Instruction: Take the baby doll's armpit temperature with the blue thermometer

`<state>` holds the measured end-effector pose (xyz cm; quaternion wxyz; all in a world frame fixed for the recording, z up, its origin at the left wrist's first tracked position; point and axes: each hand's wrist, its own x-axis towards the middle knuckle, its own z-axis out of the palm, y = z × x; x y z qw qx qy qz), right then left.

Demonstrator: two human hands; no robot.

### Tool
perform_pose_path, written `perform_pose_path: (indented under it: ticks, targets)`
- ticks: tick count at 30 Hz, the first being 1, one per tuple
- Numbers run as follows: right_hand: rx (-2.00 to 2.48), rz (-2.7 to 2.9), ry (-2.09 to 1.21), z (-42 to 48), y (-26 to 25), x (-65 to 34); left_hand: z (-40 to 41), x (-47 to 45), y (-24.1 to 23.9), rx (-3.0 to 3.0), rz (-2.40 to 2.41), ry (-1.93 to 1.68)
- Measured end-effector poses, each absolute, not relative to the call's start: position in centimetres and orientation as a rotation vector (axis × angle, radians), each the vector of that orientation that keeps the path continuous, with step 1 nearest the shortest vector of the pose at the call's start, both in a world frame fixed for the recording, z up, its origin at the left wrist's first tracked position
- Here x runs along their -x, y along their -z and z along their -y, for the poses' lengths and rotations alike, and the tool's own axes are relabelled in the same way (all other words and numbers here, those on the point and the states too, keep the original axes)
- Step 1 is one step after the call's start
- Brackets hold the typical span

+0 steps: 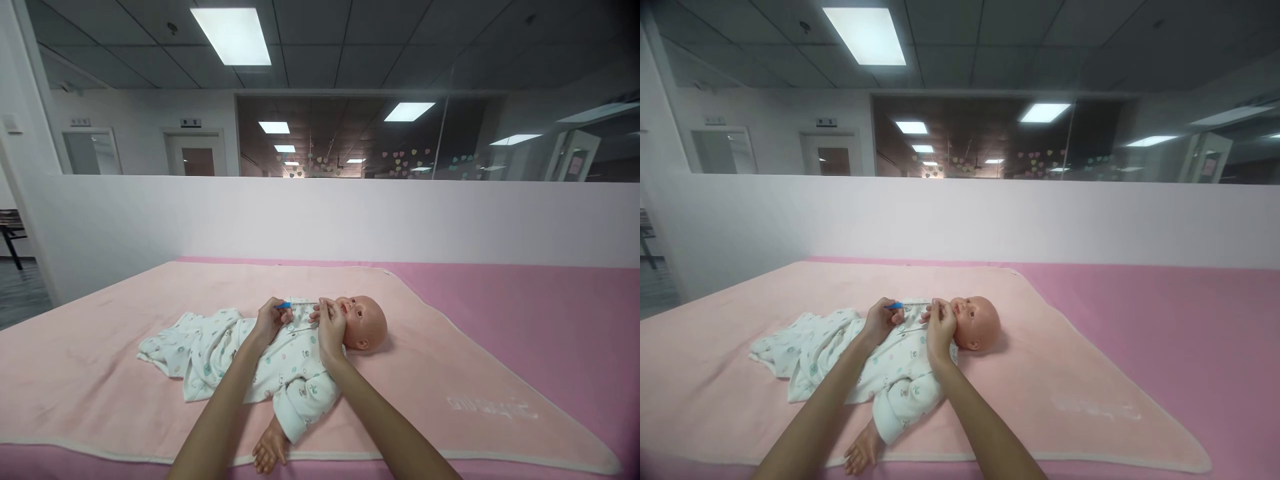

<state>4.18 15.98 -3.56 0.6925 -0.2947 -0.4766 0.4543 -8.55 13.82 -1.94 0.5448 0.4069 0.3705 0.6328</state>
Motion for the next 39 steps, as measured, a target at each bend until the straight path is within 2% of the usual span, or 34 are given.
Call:
perform_pose_path:
  ticks: [20,27,30,32,36,39]
  targets:
    - [0.690,1.116,-0.952,-16.2,4.0,-4.2,-13.4,8.3,1.5,-0.926,-0.872,-1.509]
    - [0.743,1.143,-0.814,-15.3,1.8,-4.5,-13.7,8.2,1.6,-1.006,-0.850,-1.540]
    - [0.766,1.189,-0.598,-13.6,0.6,-6.6,-13.4,7.7,1.7,-1.248,-0.978,-1.534]
    - [0.789,1.214,-0.313,-11.5,0.6,-9.2,-12.9,7.2,1.6,-1.502,-1.128,-1.437]
    - [0.962,1.178,0.374,-6.6,2.6,-15.4,-12.2,6.3,1.4,-1.892,-1.413,-1.203]
    - [1.098,1.139,0.657,-4.2,5.0,-19.1,-12.2,6.0,1.5,-2.029,-1.502,-1.142]
